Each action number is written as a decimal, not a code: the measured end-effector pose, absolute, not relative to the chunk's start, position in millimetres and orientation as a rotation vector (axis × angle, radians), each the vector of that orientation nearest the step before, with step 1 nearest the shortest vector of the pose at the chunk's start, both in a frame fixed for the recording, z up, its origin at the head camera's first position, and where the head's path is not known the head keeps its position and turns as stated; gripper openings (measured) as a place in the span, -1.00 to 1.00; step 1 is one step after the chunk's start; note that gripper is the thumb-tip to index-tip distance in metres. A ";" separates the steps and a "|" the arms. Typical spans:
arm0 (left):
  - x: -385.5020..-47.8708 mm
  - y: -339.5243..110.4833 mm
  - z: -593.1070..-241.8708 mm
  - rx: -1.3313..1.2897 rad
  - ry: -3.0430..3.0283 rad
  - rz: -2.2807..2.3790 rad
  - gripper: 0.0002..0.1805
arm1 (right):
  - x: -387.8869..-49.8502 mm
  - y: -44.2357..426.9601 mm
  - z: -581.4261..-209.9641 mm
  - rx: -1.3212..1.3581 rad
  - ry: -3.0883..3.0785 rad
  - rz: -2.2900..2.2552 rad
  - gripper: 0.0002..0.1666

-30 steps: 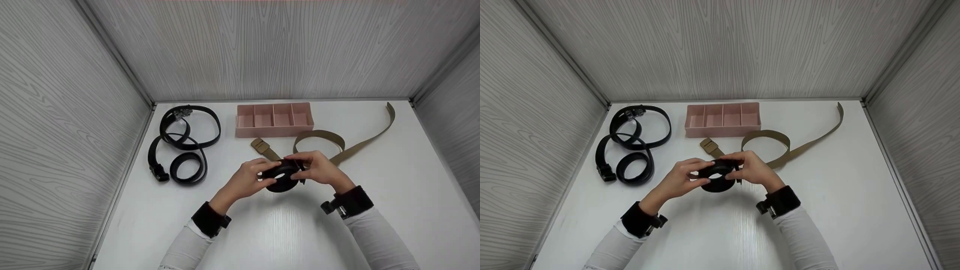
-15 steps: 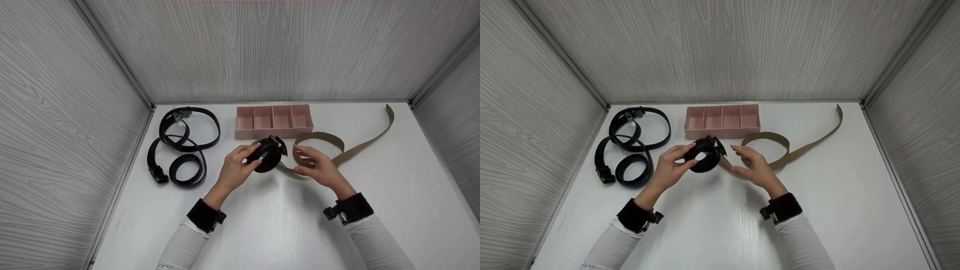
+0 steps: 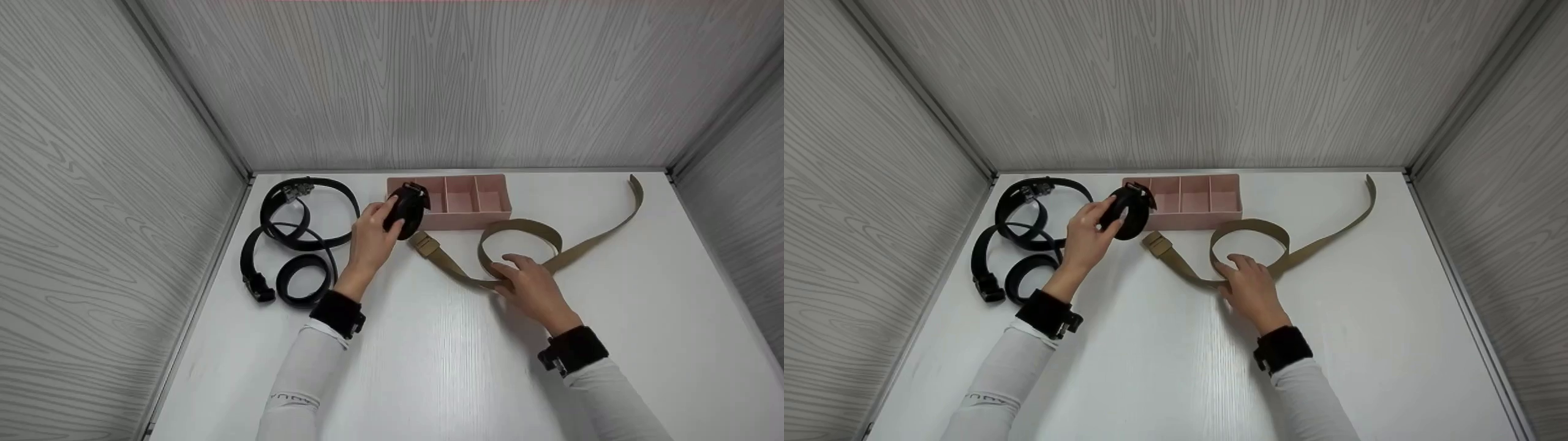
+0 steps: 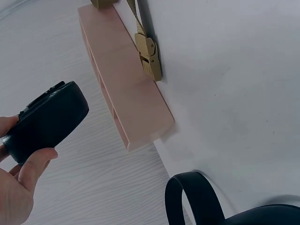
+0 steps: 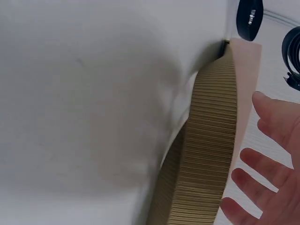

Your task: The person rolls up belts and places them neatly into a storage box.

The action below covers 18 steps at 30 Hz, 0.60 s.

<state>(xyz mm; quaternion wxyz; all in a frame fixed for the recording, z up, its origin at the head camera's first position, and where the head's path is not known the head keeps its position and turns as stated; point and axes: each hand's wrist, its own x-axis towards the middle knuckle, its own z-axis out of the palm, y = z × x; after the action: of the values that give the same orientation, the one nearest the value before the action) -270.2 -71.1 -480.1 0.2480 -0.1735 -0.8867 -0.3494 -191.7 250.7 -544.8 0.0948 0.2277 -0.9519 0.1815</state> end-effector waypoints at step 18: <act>-335.1 -53.5 -491.7 -0.156 -2.574 -0.808 -0.51 | -173.4 245.6 -553.8 0.679 -2.853 0.498 -0.38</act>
<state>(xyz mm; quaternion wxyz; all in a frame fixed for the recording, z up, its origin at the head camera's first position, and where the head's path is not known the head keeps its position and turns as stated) -335.1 -53.5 -491.7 0.2179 -0.0562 -0.9296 -0.2919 -173.4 245.6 -553.8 0.0836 0.2274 -0.9558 0.1667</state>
